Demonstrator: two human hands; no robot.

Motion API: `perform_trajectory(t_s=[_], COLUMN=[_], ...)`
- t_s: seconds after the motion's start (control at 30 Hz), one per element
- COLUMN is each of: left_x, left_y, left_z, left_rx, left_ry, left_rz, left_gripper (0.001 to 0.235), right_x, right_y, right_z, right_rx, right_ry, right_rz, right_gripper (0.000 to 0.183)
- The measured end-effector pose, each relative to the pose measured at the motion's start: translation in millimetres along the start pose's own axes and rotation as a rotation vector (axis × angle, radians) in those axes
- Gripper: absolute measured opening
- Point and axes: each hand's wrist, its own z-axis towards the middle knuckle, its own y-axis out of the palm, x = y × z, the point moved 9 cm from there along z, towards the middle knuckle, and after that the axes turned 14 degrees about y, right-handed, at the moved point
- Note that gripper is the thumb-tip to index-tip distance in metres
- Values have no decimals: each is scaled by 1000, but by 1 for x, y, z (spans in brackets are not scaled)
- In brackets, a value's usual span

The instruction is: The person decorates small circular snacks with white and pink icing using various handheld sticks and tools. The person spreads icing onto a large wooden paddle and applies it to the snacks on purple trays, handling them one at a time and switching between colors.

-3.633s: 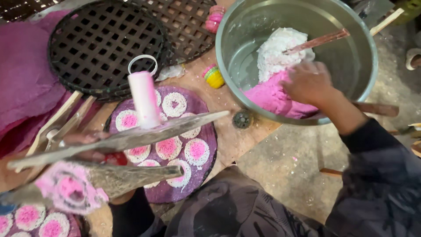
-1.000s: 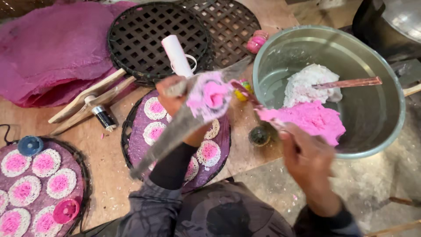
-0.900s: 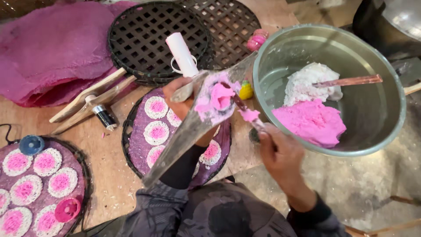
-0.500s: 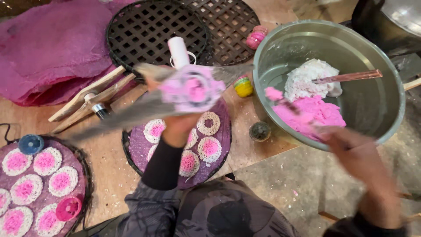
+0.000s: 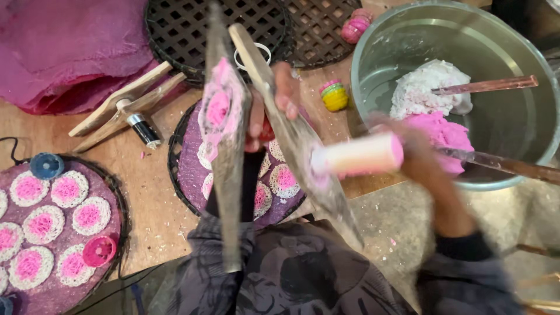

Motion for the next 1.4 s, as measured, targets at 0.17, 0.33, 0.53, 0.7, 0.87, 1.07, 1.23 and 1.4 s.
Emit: perform_trajectory(t_s=[0.17, 0.33, 0.53, 0.7, 0.87, 1.07, 1.23, 1.4], left_x=[-13, 34, 58, 48, 62, 69, 66, 108], left_y=[7, -50, -69, 5, 9, 46, -10, -32], left_z=[-21, -40, -114, -118, -136, -149, -158, -175], left_rx=[0, 73, -32, -498, -396, -439, -278, -105], left_ry=[-37, 4, 54, 161, -339, 59, -99, 151], left_rz=[-42, 121, 1231, 1247, 1557, 1575, 1430, 1817], left_gripper=[37, 40, 36, 48, 36, 53, 56, 52], right_x=[-209, -158, -51, -79, -117, -150, -136, -113], right_y=[86, 107, 95, 70, 54, 81, 142, 230], right_z=[-67, -65, -27, -22, -33, -59, -60, -71], right_rx=[-1856, -1551, -461, -252, -233, -186, -638, -968], right_ry=[-339, 89, 184, 11, -122, -212, -182, 189], right_rz=[2204, 2399, 1788, 1183, 788, 718, 1228, 1712], right_gripper=[95, 97, 69, 61, 89, 102, 107, 88])
